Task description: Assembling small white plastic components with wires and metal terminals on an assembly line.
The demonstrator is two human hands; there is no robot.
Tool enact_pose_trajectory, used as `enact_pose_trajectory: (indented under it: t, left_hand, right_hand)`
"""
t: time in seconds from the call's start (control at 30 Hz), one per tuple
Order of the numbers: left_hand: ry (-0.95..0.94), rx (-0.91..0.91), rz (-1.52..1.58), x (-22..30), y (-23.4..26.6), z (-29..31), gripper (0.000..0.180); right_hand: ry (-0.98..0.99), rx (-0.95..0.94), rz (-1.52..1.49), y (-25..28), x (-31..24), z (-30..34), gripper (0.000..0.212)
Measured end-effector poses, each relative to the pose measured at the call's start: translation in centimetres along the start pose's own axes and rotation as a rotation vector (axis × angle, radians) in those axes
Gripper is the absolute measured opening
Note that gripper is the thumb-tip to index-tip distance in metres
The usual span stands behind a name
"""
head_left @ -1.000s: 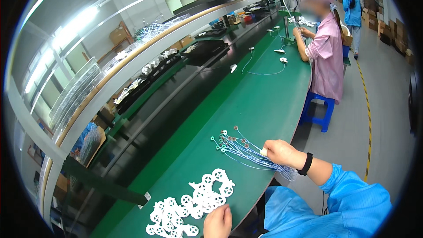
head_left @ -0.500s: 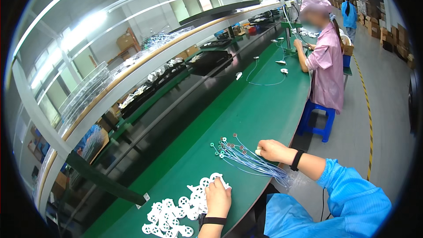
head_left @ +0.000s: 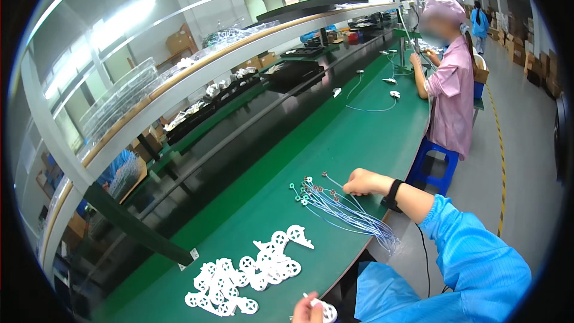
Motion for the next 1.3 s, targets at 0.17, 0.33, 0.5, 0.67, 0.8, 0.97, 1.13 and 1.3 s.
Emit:
enact_pose_trajectory:
  t: [0.17,0.33,0.5,0.67,0.8,0.97,1.13,1.3]
  left_hand:
    - [0.55,-0.031,0.578,-2.3,0.3,7.2,0.035]
    - [0.501,-0.143,0.478,-1.9,0.8,8.4,0.042]
    - [0.133,-0.398,-0.2,-4.4,2.0,11.9,0.038]
    - [-0.065,-0.547,-0.617,-4.8,2.4,13.4,0.038]
    - [-0.22,-0.589,-0.673,-4.6,3.3,12.5,0.023]
    - [-0.084,-0.568,-0.594,-5.6,3.4,13.0,0.015]
    - [0.385,-0.241,-0.127,-7.3,5.0,12.6,0.027]
    - [0.475,-0.2,0.104,-5.8,4.8,10.6,0.025]
  right_hand:
    - [0.03,-0.094,-0.51,2.4,0.6,1.9,0.014]
    - [0.034,-0.007,-0.772,5.2,2.0,2.2,0.007]
    - [0.114,0.147,-1.079,7.6,5.0,2.7,0.007]
    - [0.039,-0.21,-1.19,9.3,6.6,3.7,0.009]
    - [0.358,-0.138,-1.337,11.9,4.9,6.1,0.008]
    - [0.111,0.112,-1.165,11.3,5.1,4.7,0.012]
    - [0.573,0.461,-1.109,13.7,3.0,8.1,0.013]
    - [0.817,0.503,-0.931,11.9,-0.1,11.6,0.013]
Point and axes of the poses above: each hand's wrist, its own z-axis away from the middle knuckle, its own y-axis out of the back of the hand, x = y × z, the point moved 2 cm from there along -z, towards the middle knuckle, and after that the axes turned 9 degrees about -y, right-handed, at the moved point
